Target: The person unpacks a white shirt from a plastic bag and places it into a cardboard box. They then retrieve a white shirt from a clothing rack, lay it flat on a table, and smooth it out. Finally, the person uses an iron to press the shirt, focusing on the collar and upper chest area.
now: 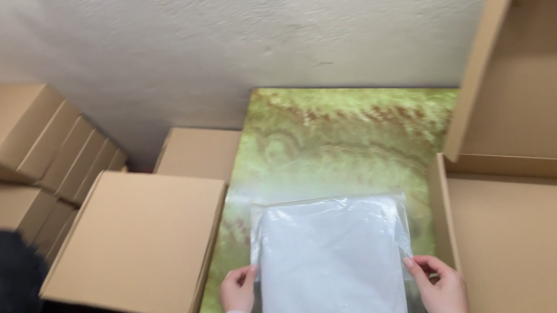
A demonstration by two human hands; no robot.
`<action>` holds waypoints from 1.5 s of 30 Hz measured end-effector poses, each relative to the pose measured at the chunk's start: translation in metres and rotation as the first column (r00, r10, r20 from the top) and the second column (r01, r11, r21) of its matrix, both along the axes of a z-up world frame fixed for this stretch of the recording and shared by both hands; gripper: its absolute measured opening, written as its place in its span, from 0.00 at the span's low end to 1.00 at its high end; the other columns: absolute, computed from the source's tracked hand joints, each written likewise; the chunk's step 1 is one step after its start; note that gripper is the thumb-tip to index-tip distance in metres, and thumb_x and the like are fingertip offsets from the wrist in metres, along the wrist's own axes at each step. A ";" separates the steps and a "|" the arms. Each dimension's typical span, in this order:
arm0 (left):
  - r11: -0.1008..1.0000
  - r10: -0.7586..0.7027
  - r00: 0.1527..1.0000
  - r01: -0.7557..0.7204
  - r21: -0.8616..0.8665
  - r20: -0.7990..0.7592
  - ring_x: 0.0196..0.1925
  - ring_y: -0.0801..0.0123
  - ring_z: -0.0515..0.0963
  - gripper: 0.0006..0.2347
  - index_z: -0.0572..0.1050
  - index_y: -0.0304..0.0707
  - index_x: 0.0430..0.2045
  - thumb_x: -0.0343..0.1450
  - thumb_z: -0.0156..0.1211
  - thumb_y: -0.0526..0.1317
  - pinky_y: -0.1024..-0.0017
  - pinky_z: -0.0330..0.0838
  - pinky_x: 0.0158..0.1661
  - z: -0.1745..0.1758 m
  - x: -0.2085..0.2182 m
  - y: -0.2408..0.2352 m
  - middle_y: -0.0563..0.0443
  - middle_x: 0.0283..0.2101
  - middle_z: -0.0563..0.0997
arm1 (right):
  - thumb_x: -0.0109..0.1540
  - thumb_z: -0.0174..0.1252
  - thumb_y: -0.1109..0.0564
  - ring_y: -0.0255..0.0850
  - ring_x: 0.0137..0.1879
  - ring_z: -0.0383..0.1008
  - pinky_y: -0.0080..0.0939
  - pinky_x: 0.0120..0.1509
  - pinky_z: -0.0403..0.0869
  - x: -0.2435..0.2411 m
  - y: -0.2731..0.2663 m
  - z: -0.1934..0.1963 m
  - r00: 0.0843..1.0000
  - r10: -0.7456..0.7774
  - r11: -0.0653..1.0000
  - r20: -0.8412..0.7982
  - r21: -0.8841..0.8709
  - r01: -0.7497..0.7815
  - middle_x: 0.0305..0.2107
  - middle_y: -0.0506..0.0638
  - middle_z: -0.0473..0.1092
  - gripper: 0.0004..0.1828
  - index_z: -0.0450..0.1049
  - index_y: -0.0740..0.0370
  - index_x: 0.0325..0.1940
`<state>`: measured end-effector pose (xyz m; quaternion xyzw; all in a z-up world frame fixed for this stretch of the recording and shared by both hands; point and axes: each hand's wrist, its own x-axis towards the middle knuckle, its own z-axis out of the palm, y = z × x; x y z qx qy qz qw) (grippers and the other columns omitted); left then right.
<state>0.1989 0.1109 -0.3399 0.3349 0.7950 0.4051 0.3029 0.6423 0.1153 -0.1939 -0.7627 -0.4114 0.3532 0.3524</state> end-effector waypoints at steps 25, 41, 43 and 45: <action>0.905 -0.319 0.827 0.411 0.110 -0.463 0.60 0.48 0.71 0.08 0.86 0.53 0.14 0.62 0.66 0.49 0.50 0.71 0.56 0.183 0.468 0.076 0.51 0.53 0.71 | 0.54 0.78 0.53 0.50 0.65 0.71 0.52 0.76 0.64 0.482 0.013 0.031 0.904 -0.351 0.935 0.243 0.139 0.326 0.57 0.54 0.71 0.16 0.90 0.63 0.42; 0.824 -0.530 0.787 0.566 0.028 -0.314 0.83 0.47 0.52 0.26 0.74 0.55 0.64 0.70 0.67 0.55 0.50 0.53 0.74 0.182 0.477 0.149 0.42 0.83 0.50 | 0.60 0.60 0.39 0.53 0.84 0.52 0.76 0.82 0.57 0.446 0.002 0.073 0.981 0.033 0.991 0.192 -0.132 -0.008 0.80 0.43 0.54 0.48 0.53 0.30 0.84; 0.821 -0.523 0.828 0.553 0.143 -0.201 0.83 0.52 0.52 0.30 0.70 0.47 0.67 0.70 0.64 0.56 0.49 0.52 0.75 0.257 0.488 0.168 0.49 0.84 0.48 | 0.59 0.61 0.45 0.54 0.82 0.56 0.67 0.82 0.60 0.442 -0.023 0.076 0.996 -0.060 0.992 0.058 -0.107 0.066 0.79 0.52 0.56 0.51 0.50 0.34 0.86; 0.814 -0.519 0.851 0.521 0.257 -0.080 0.84 0.58 0.52 0.34 0.66 0.39 0.71 0.71 0.61 0.57 0.48 0.52 0.75 0.298 0.493 0.194 0.56 0.85 0.46 | 0.59 0.62 0.52 0.54 0.81 0.60 0.59 0.82 0.63 0.433 -0.043 0.078 0.986 -0.151 0.985 -0.077 -0.090 0.144 0.77 0.61 0.58 0.55 0.47 0.38 0.88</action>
